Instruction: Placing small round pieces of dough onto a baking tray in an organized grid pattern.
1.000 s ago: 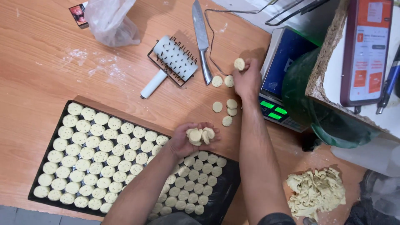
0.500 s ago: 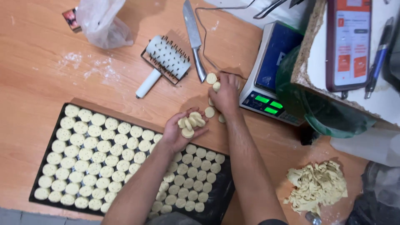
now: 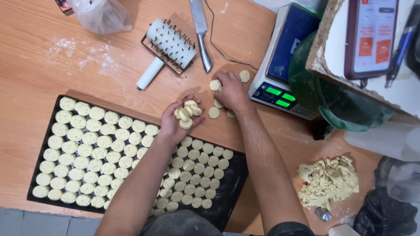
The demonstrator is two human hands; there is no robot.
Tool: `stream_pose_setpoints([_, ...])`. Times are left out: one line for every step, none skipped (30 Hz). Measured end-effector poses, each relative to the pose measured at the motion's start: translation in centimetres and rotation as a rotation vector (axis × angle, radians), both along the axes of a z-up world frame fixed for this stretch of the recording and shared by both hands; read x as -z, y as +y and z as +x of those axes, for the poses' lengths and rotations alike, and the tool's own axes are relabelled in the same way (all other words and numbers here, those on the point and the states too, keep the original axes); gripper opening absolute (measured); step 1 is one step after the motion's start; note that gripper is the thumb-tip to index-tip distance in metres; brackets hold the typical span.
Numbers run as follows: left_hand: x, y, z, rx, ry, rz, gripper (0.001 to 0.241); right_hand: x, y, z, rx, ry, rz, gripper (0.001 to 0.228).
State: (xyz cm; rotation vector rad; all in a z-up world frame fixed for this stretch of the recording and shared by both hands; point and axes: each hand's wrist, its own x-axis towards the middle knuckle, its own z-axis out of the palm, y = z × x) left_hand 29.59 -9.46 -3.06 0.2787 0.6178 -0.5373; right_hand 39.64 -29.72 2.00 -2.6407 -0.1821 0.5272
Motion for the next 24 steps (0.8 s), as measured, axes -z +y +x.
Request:
stream_pose_setpoints([-0.3, -0.2, -0.3, 0.003, -0.001, -0.004, 0.046, -0.4, -0.2, -0.8, 0.003, -0.001, -0.004, 0.047])
stream_pose_setpoints([-0.6, -0.2, -0.1, -0.005, -0.013, -0.026, 0.047, -0.8, -0.3, -1.2, 0.018, -0.002, 0.039, 0.044])
stream_pose_setpoints([-0.9, -0.3, 0.1, -0.013, -0.025, -0.048, 0.047, -1.1, -0.3, -1.5, 0.032, -0.003, 0.082, 0.040])
stream_pose_setpoints([-1.5, -0.3, 0.5, -0.015, -0.030, -0.048, 0.047, -3.0, 0.1, -1.6, 0.030, -0.008, 0.082, 0.040])
stream_pose_setpoints([-2.1, -0.3, 0.9, -0.006, -0.038, -0.067, 0.049, -4.7, 0.5, -1.7, 0.065, 0.088, 0.210, 0.045])
stream_pose_setpoints([-2.7, -0.4, 0.5, 0.002, -0.028, -0.089, 0.050, -6.4, 0.8, -2.5, 0.102, 0.202, 0.334, 0.051])
stream_pose_setpoints([-2.8, -0.6, 0.1, 0.000, -0.016, -0.092, 0.050, -7.1, 0.9, -2.6, 0.103, 0.214, 0.330, 0.051])
stream_pose_setpoints([-2.8, -0.8, 0.0, 0.026, -0.016, -0.115, 0.050, -7.9, 0.8, -2.6, 0.022, 0.280, 0.357, 0.051])
stream_pose_setpoints([-2.9, -1.0, -0.1, 0.051, -0.015, -0.138, 0.050, -8.7, 0.7, -2.6, -0.058, 0.345, 0.384, 0.052])
stream_pose_setpoints([-2.1, -1.2, 0.0, 0.047, -0.023, -0.141, 0.050, -7.7, -0.1, -2.3, -0.063, 0.339, 0.380, 0.052])
stream_pose_setpoints([-1.3, -1.4, 0.0, 0.049, -0.027, -0.154, 0.047, -6.7, -0.9, -2.1, -0.071, 0.158, 0.103, 0.056])
stream_pose_setpoints([-0.5, -1.6, -0.2, 0.055, -0.025, -0.166, 0.044, -5.7, -1.8, -2.1, -0.073, -0.020, -0.170, 0.060])
stream_pose_setpoints([-0.5, -1.4, -0.4, 0.056, -0.028, -0.168, 0.044, -5.2, -1.6, -2.2, -0.072, -0.023, -0.172, 0.060])
stream_pose_setpoints([-0.5, -1.2, -0.4, 0.054, -0.039, -0.172, 0.044, -4.6, -1.4, -2.3, -0.097, -0.068, -0.227, 0.078])
stream_pose_setpoints([-0.4, -1.1, -0.5, 0.052, -0.050, -0.176, 0.043, -4.0, -1.3, -2.3, -0.123, -0.114, -0.283, 0.096])
stream_pose_setpoints([-0.2, -0.9, -0.8, 0.050, -0.049, -0.179, 0.043, -3.5, -1.3, -3.0, -0.125, -0.113, -0.286, 0.096])
stream_pose_setpoints([0.0, -0.7, -1.2, 0.053, -0.060, -0.194, 0.043, -2.9, -1.2, -3.8, -0.150, -0.157, -0.328, 0.090])
stream_pose_setpoints([0.2, -0.3, -1.5, 0.051, -0.071, -0.206, 0.044, -2.3, -1.1, -4.4, -0.179, -0.202, -0.368, 0.085])
stream_pose_setpoints([0.0, -0.1, -1.2, 0.044, -0.072, -0.205, 0.044, -2.4, -1.1, -4.7, -0.185, -0.203, -0.367, 0.085])
stream_pose_setpoints([-0.4, 0.3, -1.5, 0.055, -0.064, -0.173, 0.042, -2.6, -1.1, -5.4, -0.178, -0.101, -0.343, 0.077])
stream_pose_setpoints([-0.8, 0.6, -1.7, 0.065, -0.056, -0.142, 0.041, -2.7, -1.1, -6.3, -0.171, 0.001, -0.319, 0.070])
stream_pose_setpoints([-0.8, 0.7, -2.0, 0.064, -0.055, -0.143, 0.041, -3.3, -0.5, -7.0, -0.173, 0.003, -0.321, 0.070])
stream_pose_setpoints([-1.0, 0.8, -2.3, 0.062, -0.043, -0.106, 0.041, -4.0, 0.0, -7.7, -0.161, 0.071, -0.295, 0.072])
stream_pose_setpoints([-1.0, 0.8, -1.9, 0.066, -0.046, -0.068, 0.041, -4.7, 0.5, -7.9, -0.142, 0.126, -0.270, 0.073])
